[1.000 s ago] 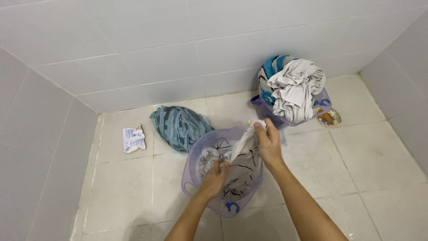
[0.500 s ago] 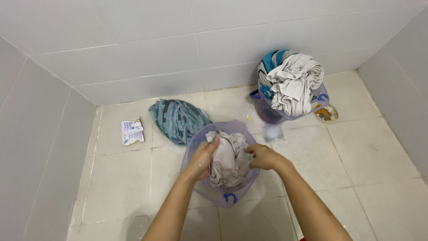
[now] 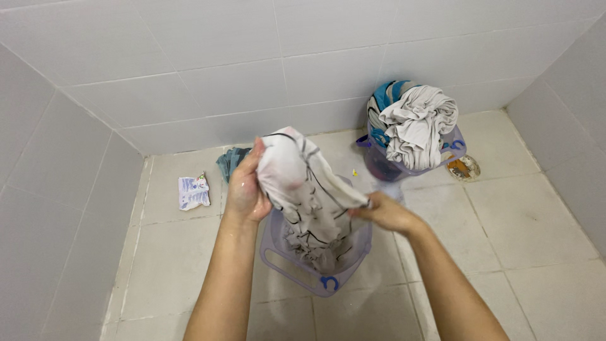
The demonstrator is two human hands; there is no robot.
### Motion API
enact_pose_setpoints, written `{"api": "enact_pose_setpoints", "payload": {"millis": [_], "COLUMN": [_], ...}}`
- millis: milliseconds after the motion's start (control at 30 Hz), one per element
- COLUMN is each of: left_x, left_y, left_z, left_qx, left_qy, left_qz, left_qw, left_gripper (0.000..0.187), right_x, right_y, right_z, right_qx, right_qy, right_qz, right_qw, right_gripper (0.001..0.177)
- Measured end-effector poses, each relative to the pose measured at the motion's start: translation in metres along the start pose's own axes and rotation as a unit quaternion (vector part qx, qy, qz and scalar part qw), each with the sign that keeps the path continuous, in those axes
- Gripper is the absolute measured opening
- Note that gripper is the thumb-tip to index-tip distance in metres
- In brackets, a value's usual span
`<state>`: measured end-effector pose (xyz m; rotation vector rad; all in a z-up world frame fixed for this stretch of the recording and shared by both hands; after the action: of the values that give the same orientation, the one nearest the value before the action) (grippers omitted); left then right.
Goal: The person washes a white cloth by hand in a bucket of soapy water, scrubbing the fabric against itself and wringing it out.
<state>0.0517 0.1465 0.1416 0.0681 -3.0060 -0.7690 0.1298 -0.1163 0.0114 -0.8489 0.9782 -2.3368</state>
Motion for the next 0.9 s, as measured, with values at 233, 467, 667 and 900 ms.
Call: {"api": "enact_pose_setpoints", "payload": {"millis": [233,467,667,900], "left_x": [0.009,0.028,0.014,-0.007], "left_y": [-0.041,-0.107,-0.196,-0.256], "left_z": [0.081,0.076,0.111,0.203], "left_qx": [0.012,0.013,0.208,0.234], "left_qy": [0.094,0.228,0.245,0.164], "left_qz": [-0.011,0.079,0.088,0.079], "left_qw": [0.995,0.970,0.943,0.955], "left_gripper": [0.062,0.062,0.063,0.055], "right_x": [0.034,0.023,0.030,0.041], "right_y": [-0.042,-0.069,-0.118,-0.121], "right_z": [0.069,0.061,-0.028,-0.068], "right_qx": [-0.213,-0.508,-0.180,-0.062], "right_qy": [0.171,0.187,0.212,0.302], "right_qz": [0.033,0.252,0.330,0.375], "right_qw": [0.961,0.802,0.902,0.874], "right_gripper": [0.037,0.046,0.051,0.019]}}
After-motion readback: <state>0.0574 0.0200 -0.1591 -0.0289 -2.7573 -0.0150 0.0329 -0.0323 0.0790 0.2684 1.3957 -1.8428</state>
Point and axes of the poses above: each hand's wrist, its own x-axis away from the middle knuckle, its own z-axis out of the back of the hand, y = z × x, the point moved 5 cm from there along -x, towards the middle knuckle, and after that the axes turned 9 degrees about x, right-handed, at the moved point
